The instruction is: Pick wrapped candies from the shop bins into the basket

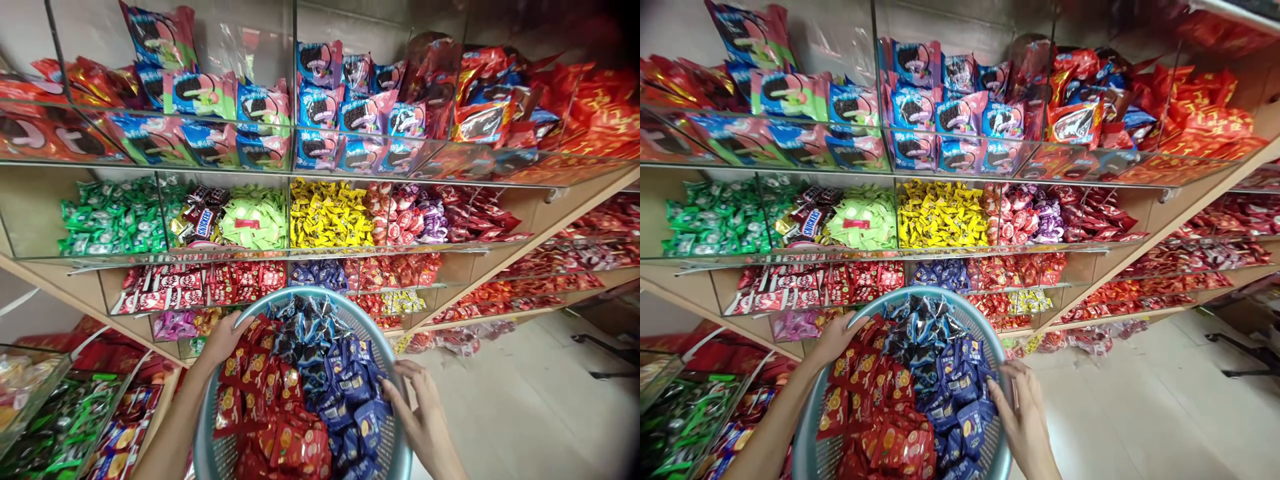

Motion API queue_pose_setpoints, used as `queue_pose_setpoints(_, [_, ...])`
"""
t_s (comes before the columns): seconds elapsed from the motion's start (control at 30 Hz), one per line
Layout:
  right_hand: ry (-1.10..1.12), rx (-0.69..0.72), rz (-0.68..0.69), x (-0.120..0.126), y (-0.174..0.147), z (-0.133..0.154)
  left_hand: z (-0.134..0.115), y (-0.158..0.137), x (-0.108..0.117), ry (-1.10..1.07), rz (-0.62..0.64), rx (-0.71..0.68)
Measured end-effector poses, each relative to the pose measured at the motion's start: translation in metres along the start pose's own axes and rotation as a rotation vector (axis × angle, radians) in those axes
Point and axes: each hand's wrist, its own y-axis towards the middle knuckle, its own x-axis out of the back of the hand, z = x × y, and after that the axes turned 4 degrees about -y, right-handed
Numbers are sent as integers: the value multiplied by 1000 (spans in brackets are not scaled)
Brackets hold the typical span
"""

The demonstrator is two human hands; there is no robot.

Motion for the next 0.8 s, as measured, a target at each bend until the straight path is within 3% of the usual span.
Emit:
queue_pose_setpoints(0.07, [160, -154, -39, -6, 10, -9, -1, 0, 1, -4, 5, -7])
queue_pose_setpoints(0.2, [341, -351, 152, -17, 27, -17, -4, -1, 3, -6, 5, -7])
queue_pose_setpoints(0.47, [74, -283, 215, -20, 24, -23, -7, -16, 13, -47, 2, 6])
queue_pose_setpoints(0.63, [71, -239, 139, -18, 27, -22, 9, -52, 14, -104, -55, 56])
queue_pose_setpoints(0.8, [46, -242, 178, -17, 42, -21, 38, -110, -3, -227, -220, 315])
